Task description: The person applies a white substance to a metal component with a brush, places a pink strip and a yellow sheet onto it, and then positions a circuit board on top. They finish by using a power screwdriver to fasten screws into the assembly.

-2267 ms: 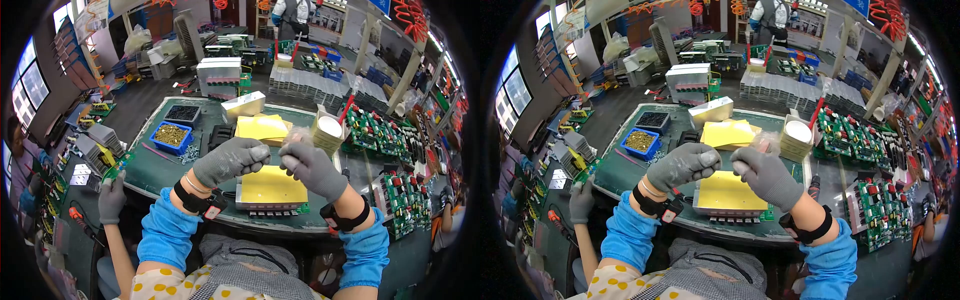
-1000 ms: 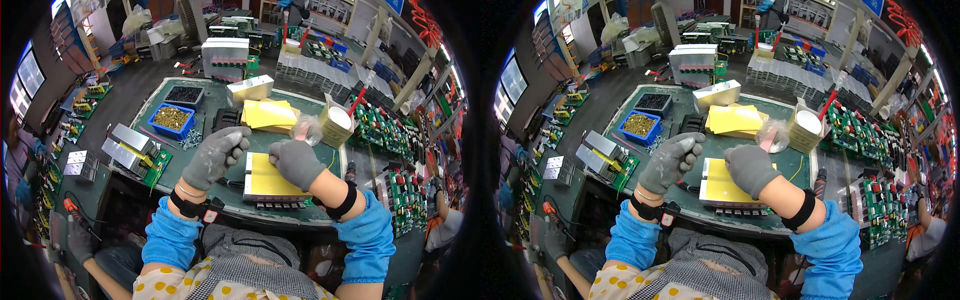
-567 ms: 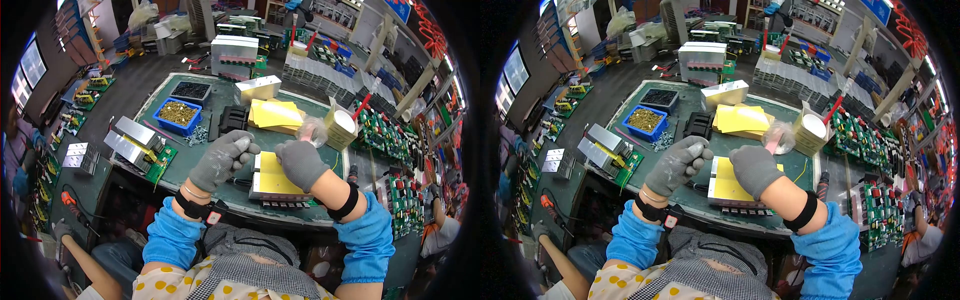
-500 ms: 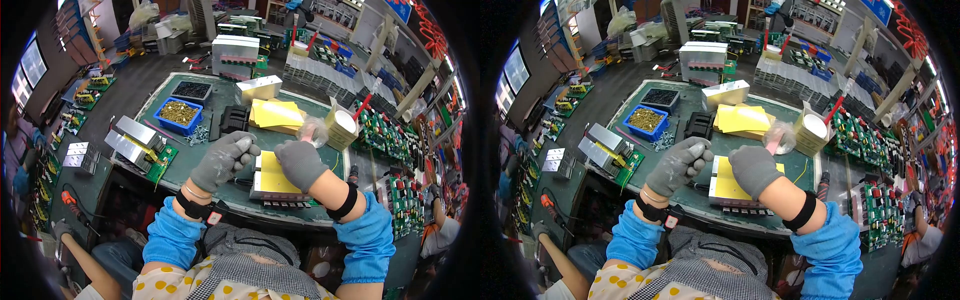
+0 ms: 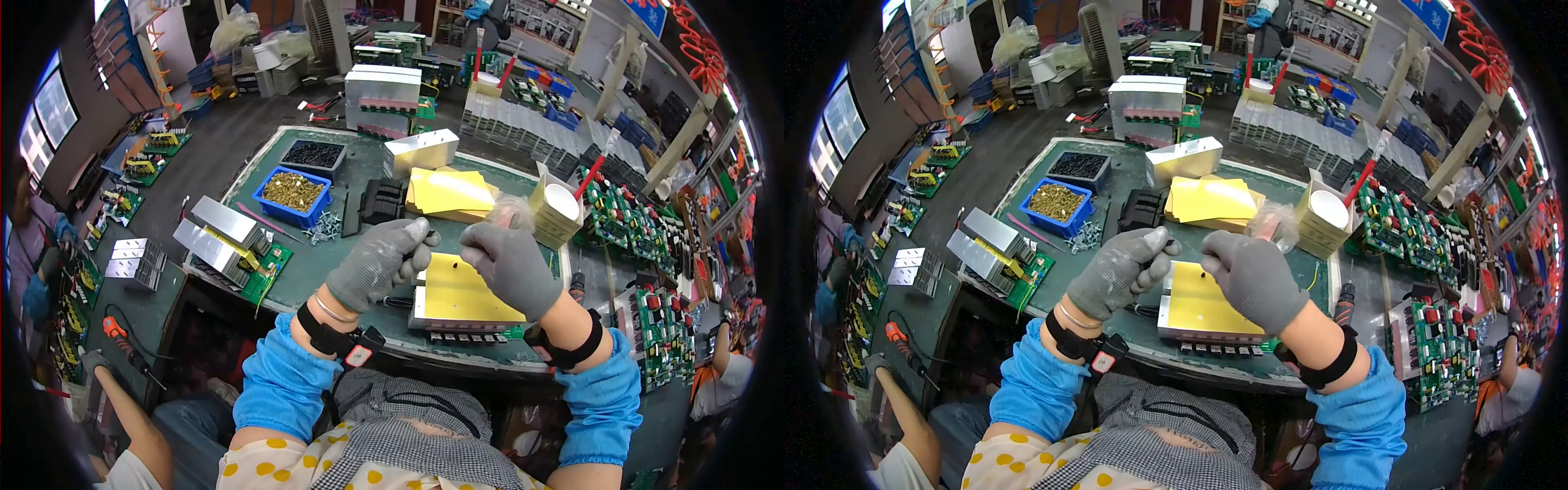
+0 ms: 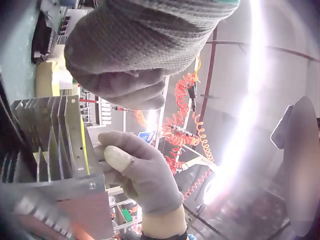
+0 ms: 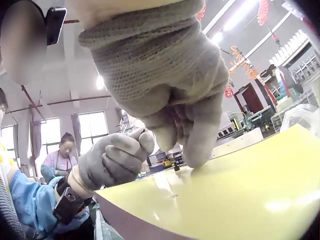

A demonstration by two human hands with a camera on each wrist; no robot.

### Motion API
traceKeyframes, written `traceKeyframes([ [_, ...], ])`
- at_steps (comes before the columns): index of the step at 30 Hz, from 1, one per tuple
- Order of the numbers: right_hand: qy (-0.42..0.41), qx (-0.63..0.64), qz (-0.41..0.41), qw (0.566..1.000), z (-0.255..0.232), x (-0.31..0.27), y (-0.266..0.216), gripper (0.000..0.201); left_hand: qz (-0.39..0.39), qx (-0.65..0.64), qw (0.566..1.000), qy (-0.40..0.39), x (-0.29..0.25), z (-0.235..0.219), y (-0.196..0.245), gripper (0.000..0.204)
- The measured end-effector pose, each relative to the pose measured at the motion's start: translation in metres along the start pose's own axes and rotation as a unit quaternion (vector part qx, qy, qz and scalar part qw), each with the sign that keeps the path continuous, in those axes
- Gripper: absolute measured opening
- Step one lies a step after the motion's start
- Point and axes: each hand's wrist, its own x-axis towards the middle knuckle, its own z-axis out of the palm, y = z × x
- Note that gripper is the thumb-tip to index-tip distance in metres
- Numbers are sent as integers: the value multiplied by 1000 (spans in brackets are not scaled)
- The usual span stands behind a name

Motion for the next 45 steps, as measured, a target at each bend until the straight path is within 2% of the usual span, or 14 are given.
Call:
traceKeyframes([
  [5,81,78,-35,993,1,5,-27,13,8,52,998,-29,-5,17,8,34],
  [8,65,58,-39,995,-4,2,-23,13,-7,73,997,-28,-4,20,8,30],
  [10,28,53,9,998,-10,-4,-14,13,-9,85,996,-26,-11,18,15,27],
  [13,-40,2,90,995,-23,-17,11,13,72,-108,991,47,3,-6,-2,27],
  [14,-59,-23,105,993,-24,-22,21,13,61,-217,973,42,6,-21,-7,27],
  [15,-78,-48,118,989,-23,-26,30,13,69,-240,968,38,8,-29,-13,28],
  [16,-53,-82,83,992,-17,-31,39,11,77,-263,961,33,9,-34,-18,28],
  [18,-44,-83,80,992,-11,-33,45,11,67,-316,946,21,7,-39,-22,27],
  [21,-66,-95,95,989,-10,-32,44,13,43,-312,949,23,1,-35,-21,25],
  [24,-85,-114,101,985,-10,-30,41,14,52,-305,950,-29,3,-39,-24,25],
  [34,-93,-236,120,960,8,-29,29,11,33,-187,982,-14,-9,-19,-10,28],
  [39,-48,-137,70,987,-7,-35,35,14,27,-109,993,-20,-14,-11,-5,29],
  [43,12,-97,64,993,-21,-34,9,19,6,-114,992,-47,-15,-7,-2,32],
  [45,41,-17,9,999,-25,-29,-11,23,3,-111,992,-61,-16,-4,-3,33],
])
